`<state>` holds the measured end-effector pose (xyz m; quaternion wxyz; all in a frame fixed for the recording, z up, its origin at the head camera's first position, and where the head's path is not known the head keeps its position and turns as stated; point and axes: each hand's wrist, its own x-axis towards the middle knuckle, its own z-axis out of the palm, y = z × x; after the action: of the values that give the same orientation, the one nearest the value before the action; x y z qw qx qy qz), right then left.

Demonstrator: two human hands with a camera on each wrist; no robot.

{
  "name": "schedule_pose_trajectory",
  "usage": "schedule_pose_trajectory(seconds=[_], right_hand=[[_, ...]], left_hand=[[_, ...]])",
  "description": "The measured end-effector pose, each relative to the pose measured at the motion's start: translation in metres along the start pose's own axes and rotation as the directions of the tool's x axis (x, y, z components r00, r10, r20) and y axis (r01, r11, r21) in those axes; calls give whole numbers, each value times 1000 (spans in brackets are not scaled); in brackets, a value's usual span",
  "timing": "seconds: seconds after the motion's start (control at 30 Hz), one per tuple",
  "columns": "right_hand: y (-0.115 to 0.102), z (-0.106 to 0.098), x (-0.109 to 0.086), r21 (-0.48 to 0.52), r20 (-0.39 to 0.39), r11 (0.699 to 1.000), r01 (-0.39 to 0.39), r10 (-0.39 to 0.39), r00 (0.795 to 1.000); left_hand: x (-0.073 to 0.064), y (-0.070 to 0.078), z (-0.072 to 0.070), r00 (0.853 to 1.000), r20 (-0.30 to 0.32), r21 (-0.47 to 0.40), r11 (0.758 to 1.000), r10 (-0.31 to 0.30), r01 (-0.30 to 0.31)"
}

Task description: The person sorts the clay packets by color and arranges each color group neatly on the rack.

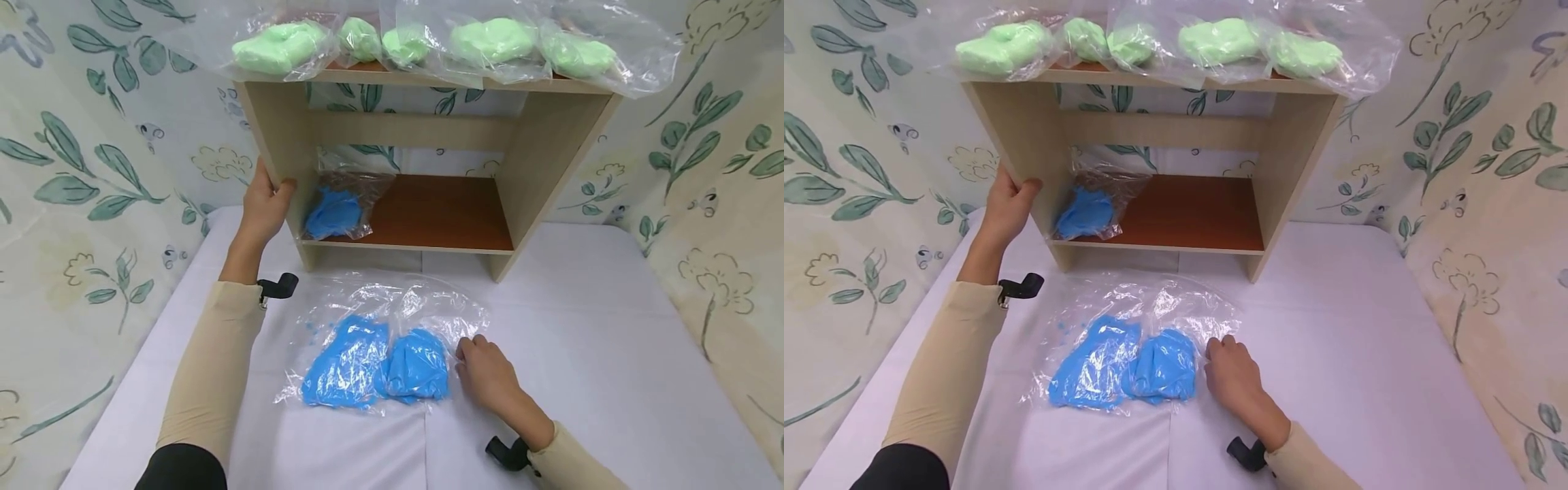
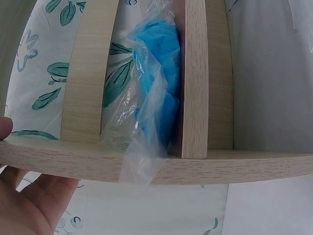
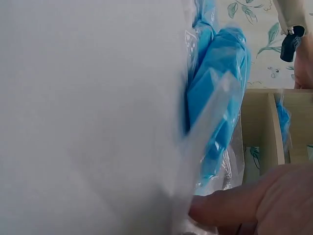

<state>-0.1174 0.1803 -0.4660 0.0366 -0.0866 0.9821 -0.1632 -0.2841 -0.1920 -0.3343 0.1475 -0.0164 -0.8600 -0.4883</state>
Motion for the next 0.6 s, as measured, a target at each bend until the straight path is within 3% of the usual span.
schedule_pose_trajectory(seconds=[0.23, 0.4, 0.5, 0.6], right_hand=[[1, -4, 3, 79, -20, 997, 0, 1, 1000], [-1, -11, -1, 118, 57, 991, -64, 58, 997], [0, -13, -1, 197, 97, 974, -113, 95, 991], [2, -12, 1, 341, 100, 933, -119, 90, 991]], left_hand=[[0, 1, -1, 1000, 6, -2, 1000, -5, 5], [-1, 1, -1, 1000, 8, -9, 1000, -6, 6], [0, 0, 0, 1000, 9, -5, 1000, -3, 3], [1, 0, 0, 1000, 11, 0, 1000, -6, 6]])
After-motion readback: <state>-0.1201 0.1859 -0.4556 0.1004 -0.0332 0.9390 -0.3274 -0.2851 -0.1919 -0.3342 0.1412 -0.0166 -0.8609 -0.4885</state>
